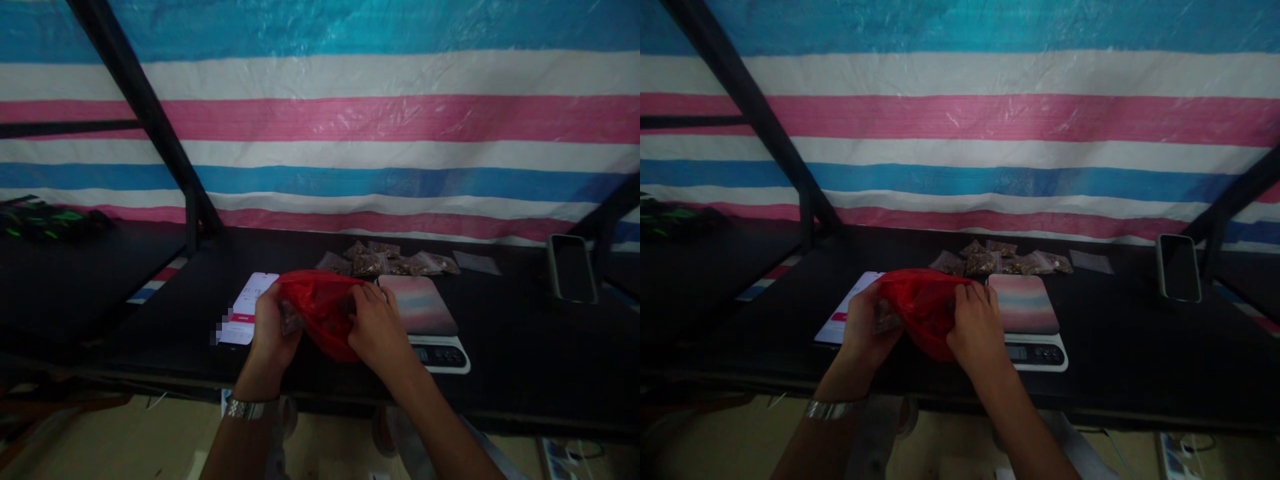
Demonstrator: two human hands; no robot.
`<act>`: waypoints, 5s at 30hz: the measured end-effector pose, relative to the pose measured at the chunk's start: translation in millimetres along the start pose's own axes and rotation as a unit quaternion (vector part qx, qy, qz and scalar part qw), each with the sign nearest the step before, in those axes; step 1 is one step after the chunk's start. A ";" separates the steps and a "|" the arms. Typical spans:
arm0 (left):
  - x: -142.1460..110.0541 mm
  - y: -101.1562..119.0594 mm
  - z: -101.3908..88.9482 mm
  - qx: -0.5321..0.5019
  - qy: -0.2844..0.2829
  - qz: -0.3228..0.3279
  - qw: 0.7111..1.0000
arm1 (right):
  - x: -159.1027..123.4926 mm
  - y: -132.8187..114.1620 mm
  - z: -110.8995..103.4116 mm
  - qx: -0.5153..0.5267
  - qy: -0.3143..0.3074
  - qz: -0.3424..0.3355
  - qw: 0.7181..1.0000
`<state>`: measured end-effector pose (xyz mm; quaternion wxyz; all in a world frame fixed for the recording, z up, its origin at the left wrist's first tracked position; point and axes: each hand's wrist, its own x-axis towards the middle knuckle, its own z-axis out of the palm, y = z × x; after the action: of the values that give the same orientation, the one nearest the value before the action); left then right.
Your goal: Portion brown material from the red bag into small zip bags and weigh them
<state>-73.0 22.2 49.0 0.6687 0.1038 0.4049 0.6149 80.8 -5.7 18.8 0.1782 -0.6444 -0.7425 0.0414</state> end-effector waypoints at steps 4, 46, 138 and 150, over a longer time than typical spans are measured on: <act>-0.2 -2.5 2.3 -0.012 -0.053 -0.024 0.998 | 0.9 -0.7 1.3 0.000 -0.005 -0.004 1.000; 13.9 -44.1 -24.9 0.480 -0.201 0.290 0.803 | 0.5 34.4 -32.7 0.336 -0.022 -0.040 0.941; -20.9 -66.5 11.3 0.301 -0.222 0.265 0.889 | -19.5 18.9 -39.8 0.537 0.198 0.047 0.819; -16.3 -69.2 11.1 0.269 -0.225 0.224 0.910 | -18.7 19.1 -42.0 0.577 0.215 0.060 0.786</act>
<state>-13.1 -4.0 18.9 0.5336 0.5028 0.3600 0.5769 114.1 -27.8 48.5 0.6687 -0.4571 -0.4824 0.3335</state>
